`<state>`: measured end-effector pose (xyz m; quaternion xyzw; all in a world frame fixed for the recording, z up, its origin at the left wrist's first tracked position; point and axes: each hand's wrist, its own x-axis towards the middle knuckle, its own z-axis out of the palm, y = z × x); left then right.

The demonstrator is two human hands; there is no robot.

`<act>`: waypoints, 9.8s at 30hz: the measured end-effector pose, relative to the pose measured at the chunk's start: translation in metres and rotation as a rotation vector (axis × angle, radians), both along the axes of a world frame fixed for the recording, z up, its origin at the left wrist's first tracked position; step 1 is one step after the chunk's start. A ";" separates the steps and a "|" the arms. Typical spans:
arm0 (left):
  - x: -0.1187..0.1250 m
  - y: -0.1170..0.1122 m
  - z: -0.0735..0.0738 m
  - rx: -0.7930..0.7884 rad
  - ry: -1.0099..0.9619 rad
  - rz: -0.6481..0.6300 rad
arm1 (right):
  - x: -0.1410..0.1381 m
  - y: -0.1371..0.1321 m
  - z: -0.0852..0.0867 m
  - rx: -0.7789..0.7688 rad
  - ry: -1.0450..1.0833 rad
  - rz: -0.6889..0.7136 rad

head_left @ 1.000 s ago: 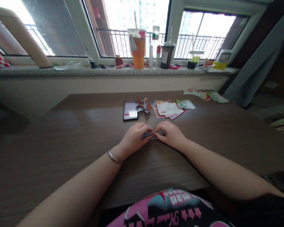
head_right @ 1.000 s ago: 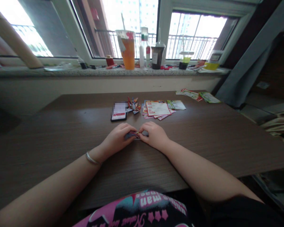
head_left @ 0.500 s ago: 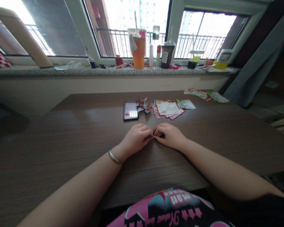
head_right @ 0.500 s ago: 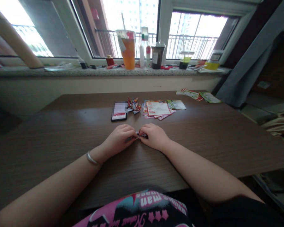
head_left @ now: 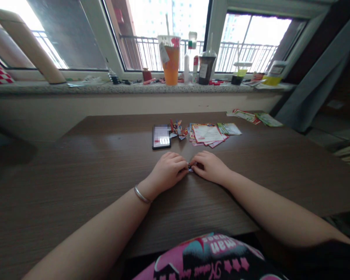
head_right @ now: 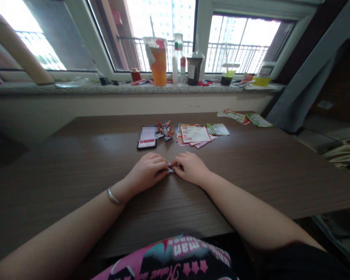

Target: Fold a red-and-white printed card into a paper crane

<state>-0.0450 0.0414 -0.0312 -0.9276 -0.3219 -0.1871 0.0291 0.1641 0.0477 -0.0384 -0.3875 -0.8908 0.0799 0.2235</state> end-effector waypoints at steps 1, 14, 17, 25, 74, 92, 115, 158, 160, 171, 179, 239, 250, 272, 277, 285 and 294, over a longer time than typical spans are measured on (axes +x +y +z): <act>0.000 0.000 0.000 0.007 0.003 0.004 | 0.000 0.000 0.000 0.009 -0.011 0.001; -0.003 0.005 -0.004 0.022 0.032 0.130 | -0.002 -0.004 0.003 0.036 -0.042 0.073; -0.003 0.005 -0.006 -0.034 0.018 0.122 | -0.001 -0.004 0.002 0.053 -0.060 0.072; -0.005 0.004 -0.009 -0.055 0.009 0.121 | 0.002 -0.002 -0.001 0.100 -0.120 0.006; -0.003 0.005 -0.007 -0.108 -0.012 0.025 | -0.001 -0.004 0.002 0.257 -0.271 0.048; 0.002 0.003 -0.003 0.032 0.103 0.043 | 0.003 0.008 -0.013 -0.099 0.149 -0.088; 0.002 0.010 -0.010 0.020 0.019 0.071 | -0.004 -0.002 -0.001 0.151 -0.125 0.007; 0.006 0.009 -0.015 -0.209 -0.178 0.272 | -0.012 0.009 -0.010 -0.112 0.040 -0.208; 0.006 0.010 -0.015 -0.215 -0.176 0.277 | -0.013 0.008 -0.009 -0.117 0.034 -0.218; 0.006 0.013 -0.017 -0.274 -0.224 0.292 | -0.012 0.007 -0.014 -0.133 0.150 -0.228; 0.005 0.014 -0.022 -0.293 -0.337 0.295 | -0.012 0.009 -0.013 -0.163 0.112 -0.261; 0.004 0.006 -0.013 -0.213 -0.157 0.212 | -0.007 0.012 -0.016 -0.104 0.141 -0.090; 0.007 0.001 -0.015 -0.111 -0.034 0.338 | -0.005 0.020 -0.025 -0.122 0.124 -0.207; 0.002 0.007 -0.022 -0.153 -0.092 0.310 | -0.003 0.021 -0.026 -0.060 0.176 -0.075; 0.002 0.006 -0.018 -0.171 -0.100 0.301 | -0.001 0.019 -0.026 -0.041 0.178 -0.064; -0.006 0.010 -0.017 -0.108 -0.042 0.240 | -0.005 0.000 -0.006 -0.030 0.030 -0.075; -0.005 0.009 -0.011 -0.034 -0.028 0.167 | -0.008 -0.009 0.003 0.034 -0.173 -0.157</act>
